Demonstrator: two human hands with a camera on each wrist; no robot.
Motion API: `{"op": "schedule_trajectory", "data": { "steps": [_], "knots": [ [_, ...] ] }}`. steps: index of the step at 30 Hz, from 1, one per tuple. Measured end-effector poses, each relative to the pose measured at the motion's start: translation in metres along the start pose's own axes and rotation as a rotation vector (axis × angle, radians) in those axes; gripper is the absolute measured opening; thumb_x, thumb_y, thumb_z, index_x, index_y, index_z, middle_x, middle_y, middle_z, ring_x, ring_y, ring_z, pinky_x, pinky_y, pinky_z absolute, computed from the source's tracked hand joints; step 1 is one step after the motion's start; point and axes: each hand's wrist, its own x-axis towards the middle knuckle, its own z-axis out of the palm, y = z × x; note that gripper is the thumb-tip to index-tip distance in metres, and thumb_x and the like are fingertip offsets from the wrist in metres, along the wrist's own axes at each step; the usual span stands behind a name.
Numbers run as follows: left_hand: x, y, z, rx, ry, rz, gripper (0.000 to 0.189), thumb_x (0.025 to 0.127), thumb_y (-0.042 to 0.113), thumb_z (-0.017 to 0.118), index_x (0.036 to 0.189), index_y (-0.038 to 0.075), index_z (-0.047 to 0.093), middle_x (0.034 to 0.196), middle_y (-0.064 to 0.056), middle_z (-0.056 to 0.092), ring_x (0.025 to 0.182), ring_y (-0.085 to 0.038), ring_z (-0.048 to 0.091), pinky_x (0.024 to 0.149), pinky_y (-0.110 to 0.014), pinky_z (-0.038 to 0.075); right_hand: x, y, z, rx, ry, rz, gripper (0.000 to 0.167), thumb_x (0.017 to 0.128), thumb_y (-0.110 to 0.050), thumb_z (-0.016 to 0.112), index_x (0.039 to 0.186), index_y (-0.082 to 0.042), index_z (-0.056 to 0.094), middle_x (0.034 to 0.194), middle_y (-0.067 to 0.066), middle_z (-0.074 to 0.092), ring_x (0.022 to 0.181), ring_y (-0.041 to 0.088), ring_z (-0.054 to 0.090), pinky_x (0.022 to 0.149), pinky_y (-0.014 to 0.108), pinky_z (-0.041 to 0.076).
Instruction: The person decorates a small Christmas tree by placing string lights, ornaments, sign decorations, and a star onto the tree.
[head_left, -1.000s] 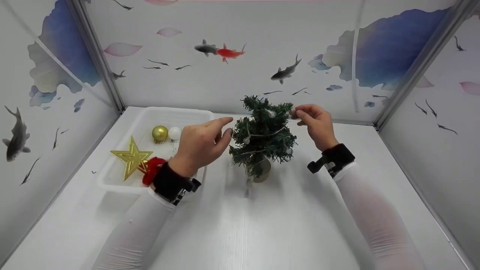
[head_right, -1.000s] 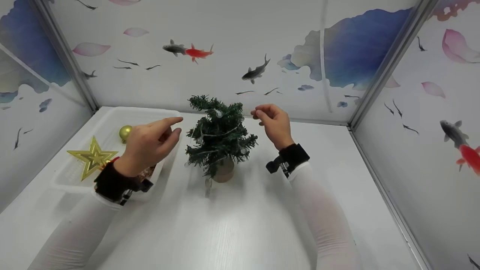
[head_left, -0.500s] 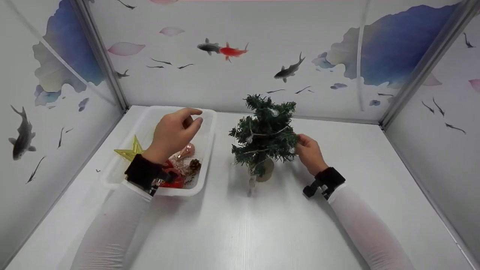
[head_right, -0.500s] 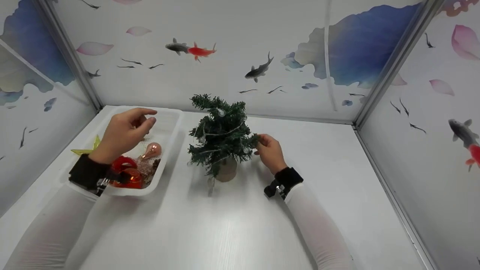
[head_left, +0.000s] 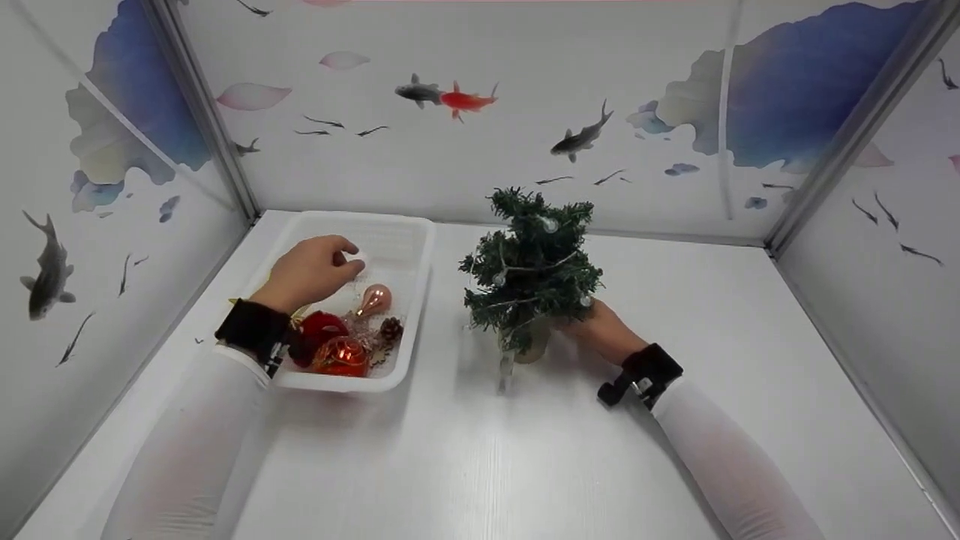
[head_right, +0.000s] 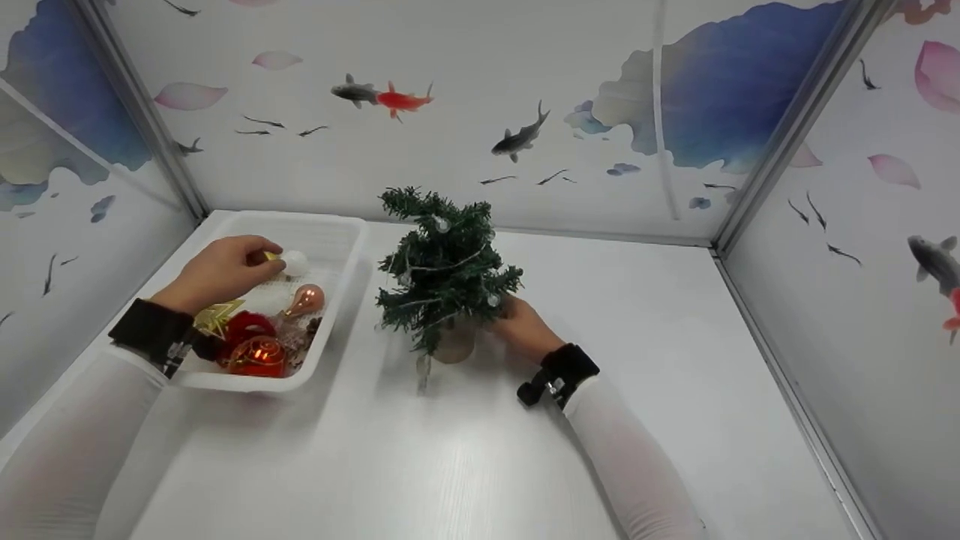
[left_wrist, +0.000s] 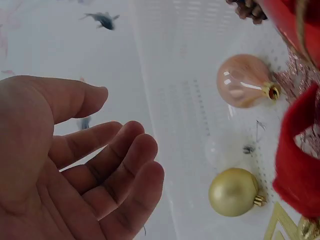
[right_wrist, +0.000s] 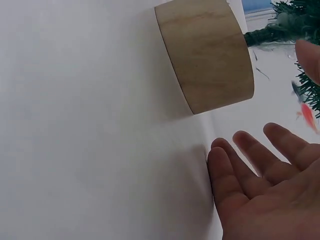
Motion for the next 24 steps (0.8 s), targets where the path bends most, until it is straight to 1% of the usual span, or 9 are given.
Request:
{"op": "schedule_trajectory", "data": {
  "steps": [4,7,9,13,15,16,18,20,24],
  "knots": [
    [0.002,-0.011,0.0,-0.001,-0.047,-0.013,0.049,0.11,0.035,0.068,0.143,-0.002,0.07,0.121,-0.023,0.076,0.107,-0.038,0.071,0.091,-0.056,0.057,-0.001,-0.002,0.003,0.0,-0.098,-0.061,0.062,0.098,-0.023,0.082,0.156,-0.015,0.062,0.147,0.008,0.069,0.141,0.032,0.06,0.122,0.056,0.041],
    [-0.001,-0.018,0.0,0.004,-0.095,-0.01,0.049,0.108,0.035,0.071,0.14,-0.002,0.071,0.122,-0.022,0.076,0.109,-0.037,0.071,0.094,-0.056,0.058,-0.001,-0.004,0.007,0.009,-0.152,-0.091,0.07,0.096,-0.023,0.084,0.159,-0.015,0.057,0.151,0.009,0.067,0.142,0.034,0.059,0.123,0.06,0.041],
    [-0.005,-0.02,0.0,0.008,-0.141,0.007,0.046,0.107,0.036,0.074,0.136,-0.001,0.074,0.12,-0.019,0.077,0.106,-0.035,0.071,0.092,-0.054,0.058,0.0,-0.006,0.011,-0.002,-0.179,-0.119,0.077,0.095,-0.022,0.085,0.164,-0.016,0.051,0.157,0.007,0.062,0.145,0.032,0.057,0.124,0.059,0.039],
    [-0.012,-0.017,0.002,-0.001,-0.268,0.094,0.041,0.105,0.042,0.078,0.122,0.005,0.082,0.112,-0.01,0.078,0.097,-0.026,0.07,0.086,-0.046,0.058,0.002,-0.015,0.017,0.015,-0.253,-0.225,0.093,0.096,-0.015,0.087,0.174,-0.022,0.036,0.171,0.005,0.048,0.155,0.032,0.047,0.13,0.059,0.03],
    [-0.016,-0.014,0.003,-0.02,-0.349,0.119,0.041,0.102,0.046,0.08,0.12,0.008,0.083,0.112,-0.006,0.078,0.098,-0.023,0.069,0.087,-0.044,0.057,0.002,-0.021,0.019,0.029,-0.282,-0.261,0.099,0.095,-0.012,0.089,0.176,-0.026,0.032,0.175,0.002,0.043,0.16,0.029,0.04,0.133,0.058,0.023],
    [-0.018,-0.013,0.004,-0.021,-0.391,0.123,0.042,0.101,0.048,0.08,0.12,0.01,0.083,0.113,-0.004,0.078,0.1,-0.023,0.07,0.088,-0.044,0.057,0.001,-0.025,0.02,0.033,-0.289,-0.265,0.099,0.095,-0.012,0.089,0.175,-0.028,0.033,0.175,0.001,0.043,0.161,0.029,0.04,0.133,0.059,0.022],
    [-0.023,-0.011,0.005,-0.022,-0.475,0.109,0.047,0.099,0.051,0.081,0.125,0.011,0.082,0.117,-0.004,0.078,0.106,-0.024,0.07,0.092,-0.045,0.057,-0.001,-0.031,0.02,0.034,-0.291,-0.263,0.097,0.094,-0.013,0.09,0.174,-0.029,0.037,0.173,0.0,0.046,0.16,0.029,0.042,0.133,0.06,0.022],
    [-0.027,-0.01,0.006,-0.016,-0.546,0.074,0.056,0.097,0.056,0.082,0.13,0.011,0.08,0.123,-0.005,0.078,0.113,-0.024,0.07,0.097,-0.046,0.056,-0.002,-0.035,0.02,0.018,-0.288,-0.247,0.098,0.093,-0.015,0.092,0.173,-0.031,0.038,0.173,-0.003,0.046,0.161,0.026,0.039,0.133,0.059,0.02],
    [-0.033,-0.008,0.009,0.009,-0.624,0.045,0.067,0.093,0.06,0.084,0.136,0.009,0.077,0.126,-0.005,0.077,0.115,-0.024,0.068,0.097,-0.044,0.054,-0.005,-0.04,0.022,-0.065,-0.261,-0.234,0.105,0.091,-0.015,0.094,0.176,-0.028,0.034,0.175,-0.003,0.043,0.163,0.026,0.036,0.133,0.059,0.02]
  ]
}}
